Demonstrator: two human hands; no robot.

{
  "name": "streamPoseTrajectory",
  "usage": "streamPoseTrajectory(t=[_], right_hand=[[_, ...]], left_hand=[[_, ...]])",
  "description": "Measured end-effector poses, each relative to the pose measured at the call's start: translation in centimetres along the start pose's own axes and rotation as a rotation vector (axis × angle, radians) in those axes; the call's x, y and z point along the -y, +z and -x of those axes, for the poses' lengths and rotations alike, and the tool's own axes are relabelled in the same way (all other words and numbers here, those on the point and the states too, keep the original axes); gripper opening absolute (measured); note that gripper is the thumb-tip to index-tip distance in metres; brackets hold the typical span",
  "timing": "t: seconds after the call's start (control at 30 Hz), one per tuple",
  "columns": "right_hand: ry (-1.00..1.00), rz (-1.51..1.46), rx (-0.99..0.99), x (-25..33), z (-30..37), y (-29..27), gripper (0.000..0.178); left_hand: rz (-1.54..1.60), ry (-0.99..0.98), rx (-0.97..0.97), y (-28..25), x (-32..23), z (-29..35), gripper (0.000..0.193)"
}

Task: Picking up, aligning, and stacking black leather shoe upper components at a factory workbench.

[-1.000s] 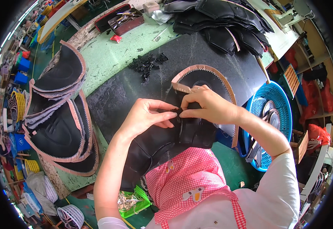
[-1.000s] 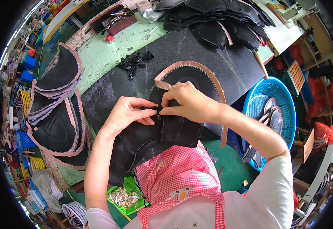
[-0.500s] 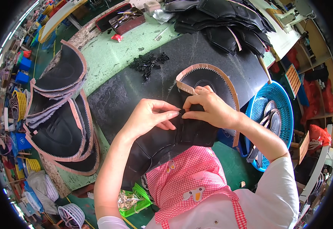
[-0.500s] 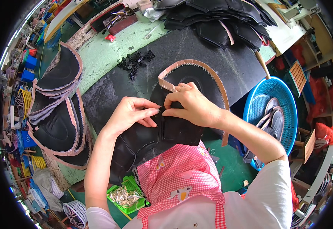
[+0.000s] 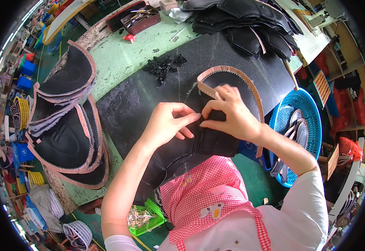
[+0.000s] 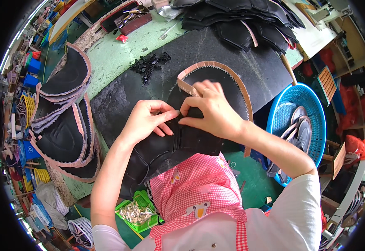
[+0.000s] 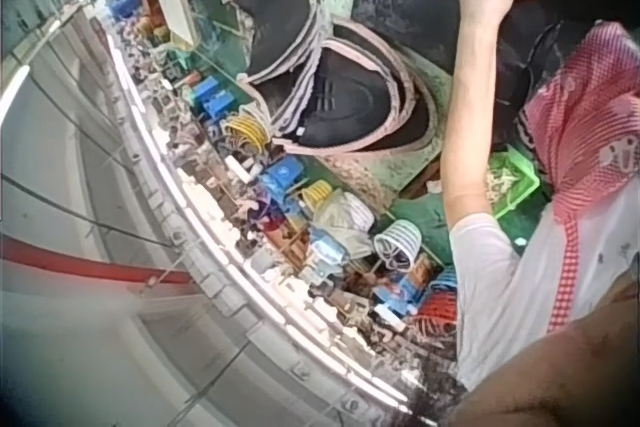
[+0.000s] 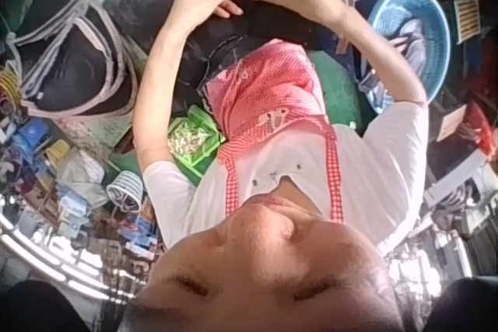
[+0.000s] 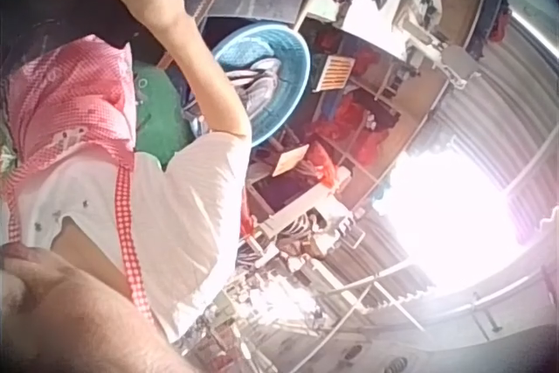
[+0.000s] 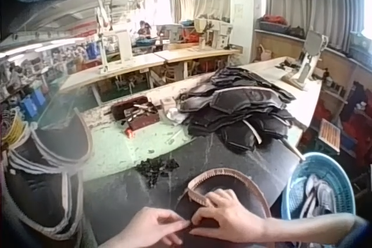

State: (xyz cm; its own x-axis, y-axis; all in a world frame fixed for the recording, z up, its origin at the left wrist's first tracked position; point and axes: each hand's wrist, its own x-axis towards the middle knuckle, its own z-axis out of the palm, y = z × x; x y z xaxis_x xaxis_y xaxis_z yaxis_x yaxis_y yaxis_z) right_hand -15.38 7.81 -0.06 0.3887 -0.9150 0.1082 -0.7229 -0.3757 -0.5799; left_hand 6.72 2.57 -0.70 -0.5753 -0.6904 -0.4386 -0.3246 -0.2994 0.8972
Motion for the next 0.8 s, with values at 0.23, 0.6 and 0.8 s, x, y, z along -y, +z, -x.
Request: streamPoseTrajectory(t=[0.23,0.6,0.8], right_hand=[[-0.306,0.233,-0.328,0.4,0.6,0.5,0.036],[-0.442,0.179,-0.362,0.0,0.4,2.2,0.024],[-0.294,0.159,-0.347,0.0,1.6,1.9,0.02]], left_hand=[[-0.04,-0.061,0.005,-0.3,-0.6,-1.2,0.022],[-0.056,-0.011,-0.07,0.6,0.2,-1.3,0.02],[-0.058,-0.019,-0.022,0.2,-0.6,-1.2,0.019]])
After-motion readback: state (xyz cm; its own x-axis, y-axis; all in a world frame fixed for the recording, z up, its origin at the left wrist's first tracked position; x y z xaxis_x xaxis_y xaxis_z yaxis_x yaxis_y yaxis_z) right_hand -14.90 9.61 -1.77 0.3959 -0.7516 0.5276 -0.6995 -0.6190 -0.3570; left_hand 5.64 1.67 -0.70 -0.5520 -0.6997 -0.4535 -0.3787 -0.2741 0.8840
